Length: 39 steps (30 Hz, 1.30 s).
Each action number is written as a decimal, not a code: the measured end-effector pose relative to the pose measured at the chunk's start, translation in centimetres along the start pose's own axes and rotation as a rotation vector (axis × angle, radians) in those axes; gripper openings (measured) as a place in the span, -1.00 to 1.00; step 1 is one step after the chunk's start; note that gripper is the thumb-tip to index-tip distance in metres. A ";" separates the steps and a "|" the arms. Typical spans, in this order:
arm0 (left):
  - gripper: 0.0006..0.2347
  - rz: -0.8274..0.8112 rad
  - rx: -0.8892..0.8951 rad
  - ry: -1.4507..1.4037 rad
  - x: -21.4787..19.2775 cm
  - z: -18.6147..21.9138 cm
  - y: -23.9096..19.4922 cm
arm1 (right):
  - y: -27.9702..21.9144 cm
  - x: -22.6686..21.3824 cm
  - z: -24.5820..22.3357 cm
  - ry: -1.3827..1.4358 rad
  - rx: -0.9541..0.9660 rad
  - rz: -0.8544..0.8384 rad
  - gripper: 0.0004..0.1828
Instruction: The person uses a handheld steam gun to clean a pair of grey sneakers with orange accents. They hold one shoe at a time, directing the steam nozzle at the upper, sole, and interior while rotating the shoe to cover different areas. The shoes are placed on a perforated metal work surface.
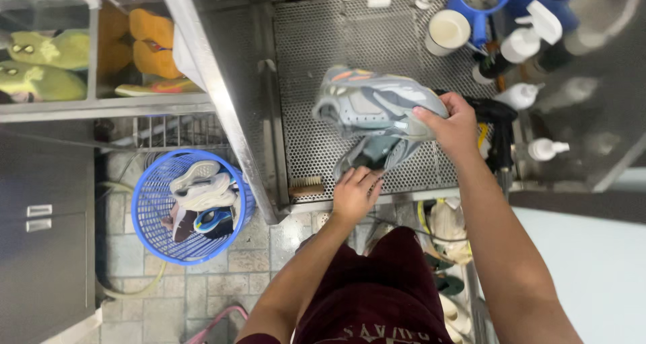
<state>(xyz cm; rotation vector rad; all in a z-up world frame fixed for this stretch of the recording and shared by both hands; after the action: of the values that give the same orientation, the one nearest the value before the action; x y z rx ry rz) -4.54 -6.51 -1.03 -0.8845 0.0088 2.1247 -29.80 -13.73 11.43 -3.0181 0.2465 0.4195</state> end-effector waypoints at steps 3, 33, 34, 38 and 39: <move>-0.38 0.517 0.073 0.136 -11.0 4.6 -3.1 | 5.0 3.6 -2.3 -0.088 0.023 -0.215 -0.58; -0.69 0.416 0.040 0.165 -8.3 12.3 4.2 | 5.9 2.4 13.6 -0.213 0.039 -0.123 -0.41; -0.67 0.412 -0.002 0.222 -7.7 13.0 4.5 | 4.8 0.4 10.5 -0.368 -0.034 -0.046 -0.41; -0.55 0.264 -0.119 0.381 -5.2 14.2 6.4 | -0.2 -6.9 2.3 -0.557 -0.080 0.120 -0.35; -0.51 0.186 -0.144 0.409 -4.2 13.8 6.7 | -1.6 -8.3 1.7 -0.518 -0.069 0.141 -0.36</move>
<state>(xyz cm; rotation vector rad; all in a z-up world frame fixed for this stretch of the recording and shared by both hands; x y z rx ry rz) -15.54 -9.86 9.99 -1.4397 0.1551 2.0946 -37.82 -10.79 12.19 -2.8306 0.4061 1.2116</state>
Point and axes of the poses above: each hand's wrist, its own y-axis towards the middle knuckle, its own x-axis out of the palm, z = x × y, the point moved 8 cm from there along y, towards the middle knuckle, and after that the axes turned 14 degrees about -z, right-handed, at the moved point
